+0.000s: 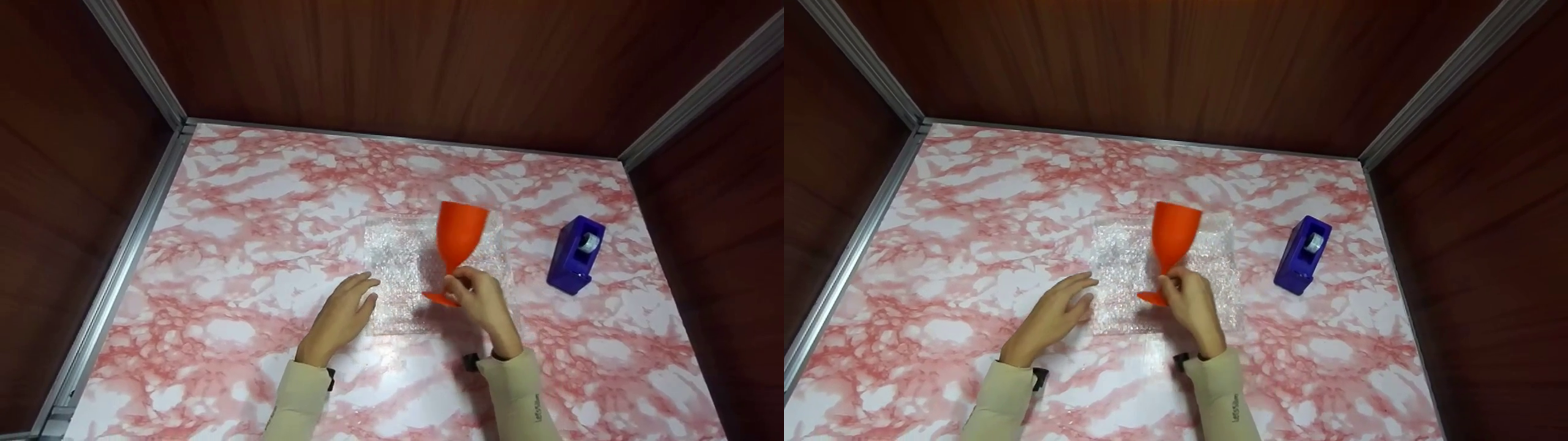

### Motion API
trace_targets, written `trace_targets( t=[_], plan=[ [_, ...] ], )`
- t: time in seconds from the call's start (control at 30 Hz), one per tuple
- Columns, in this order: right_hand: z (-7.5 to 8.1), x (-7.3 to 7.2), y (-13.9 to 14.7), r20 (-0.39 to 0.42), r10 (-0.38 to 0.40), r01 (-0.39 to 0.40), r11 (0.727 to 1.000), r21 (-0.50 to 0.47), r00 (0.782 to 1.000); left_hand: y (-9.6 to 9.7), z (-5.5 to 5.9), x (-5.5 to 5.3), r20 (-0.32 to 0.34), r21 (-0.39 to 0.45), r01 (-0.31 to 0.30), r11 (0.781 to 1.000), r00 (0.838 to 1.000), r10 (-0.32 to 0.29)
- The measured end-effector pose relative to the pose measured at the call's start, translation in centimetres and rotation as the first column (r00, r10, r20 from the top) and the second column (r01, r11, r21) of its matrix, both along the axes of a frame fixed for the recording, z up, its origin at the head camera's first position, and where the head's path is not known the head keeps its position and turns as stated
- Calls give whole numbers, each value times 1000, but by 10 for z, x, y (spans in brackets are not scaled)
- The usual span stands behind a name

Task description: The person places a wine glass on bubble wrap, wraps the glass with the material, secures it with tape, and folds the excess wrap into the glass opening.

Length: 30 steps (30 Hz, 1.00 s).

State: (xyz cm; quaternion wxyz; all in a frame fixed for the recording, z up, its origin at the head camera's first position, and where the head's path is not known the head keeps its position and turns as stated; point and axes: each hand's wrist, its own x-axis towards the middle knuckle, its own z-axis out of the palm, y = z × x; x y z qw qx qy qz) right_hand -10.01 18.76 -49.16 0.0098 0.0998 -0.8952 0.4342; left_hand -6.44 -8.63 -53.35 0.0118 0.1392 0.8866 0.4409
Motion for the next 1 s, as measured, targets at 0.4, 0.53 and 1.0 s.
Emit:
trace_targets(
  t=[0.4, 0.53, 1.0],
  plan=[
    [-18, 3, -57, 201, 209, -201, 978, -59, 957, -11, -3, 1, 58, 0, -74, 997, 996, 74],
    [-27, 5, -66, 238, 241, -236, 970, -50, 941, -12, -4, 1, 103, 0, -78, 997, 992, 78],
    [-42, 0, -77, 288, 220, -217, 975, -44, 932, -8, -3, -20, 214, 39, -120, 992, 971, 109]
  ],
)
